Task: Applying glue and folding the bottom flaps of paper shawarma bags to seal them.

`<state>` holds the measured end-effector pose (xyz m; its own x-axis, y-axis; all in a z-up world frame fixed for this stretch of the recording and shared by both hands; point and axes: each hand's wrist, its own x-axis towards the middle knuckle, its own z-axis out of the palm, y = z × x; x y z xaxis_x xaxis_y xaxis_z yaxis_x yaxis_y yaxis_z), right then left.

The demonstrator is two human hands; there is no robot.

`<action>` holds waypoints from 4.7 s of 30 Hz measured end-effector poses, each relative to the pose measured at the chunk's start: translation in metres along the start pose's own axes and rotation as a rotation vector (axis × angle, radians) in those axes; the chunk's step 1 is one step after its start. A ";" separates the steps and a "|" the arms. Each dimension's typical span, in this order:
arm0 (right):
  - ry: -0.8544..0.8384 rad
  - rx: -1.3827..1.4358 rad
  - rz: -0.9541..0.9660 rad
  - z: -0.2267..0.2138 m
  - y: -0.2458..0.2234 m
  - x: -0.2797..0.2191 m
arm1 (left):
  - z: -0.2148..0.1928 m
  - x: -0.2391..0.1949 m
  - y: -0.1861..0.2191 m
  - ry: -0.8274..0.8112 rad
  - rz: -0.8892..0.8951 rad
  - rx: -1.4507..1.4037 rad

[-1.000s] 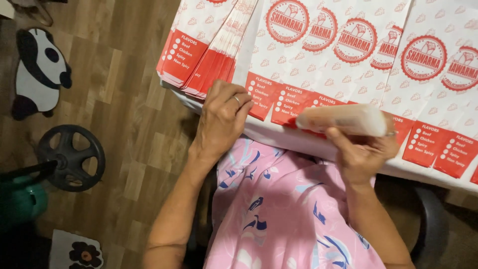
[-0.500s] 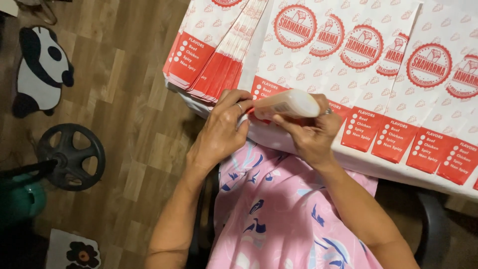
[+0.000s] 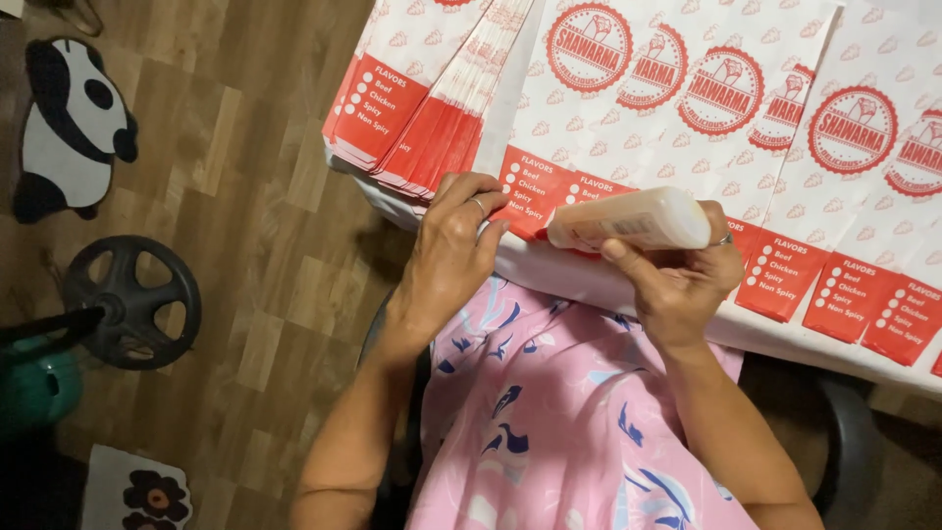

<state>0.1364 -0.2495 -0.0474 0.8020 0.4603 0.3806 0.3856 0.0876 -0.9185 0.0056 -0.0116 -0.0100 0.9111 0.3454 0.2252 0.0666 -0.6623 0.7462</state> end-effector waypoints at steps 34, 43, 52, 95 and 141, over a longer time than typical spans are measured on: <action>0.825 0.196 0.380 -0.219 -0.042 -0.038 | 0.018 0.036 0.071 0.090 0.243 0.351; 0.928 -0.738 0.259 -0.360 -0.034 -0.098 | 0.100 0.070 0.136 -0.049 0.462 0.144; 0.702 -1.016 0.368 -0.359 -0.038 -0.064 | 0.195 0.070 0.206 -0.260 0.656 -0.139; 0.158 -0.683 -0.074 -0.340 -0.033 -0.096 | 0.356 0.027 0.244 -0.300 0.663 -0.239; 0.493 -0.643 0.124 -0.305 -0.029 -0.089 | 0.361 0.054 0.266 -0.523 0.301 -0.259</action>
<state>0.1936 -0.5624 -0.0221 0.9067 -0.0208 0.4214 0.3471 -0.5312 -0.7729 0.2192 -0.4088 -0.0256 0.9565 -0.2426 0.1622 -0.2629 -0.4756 0.8394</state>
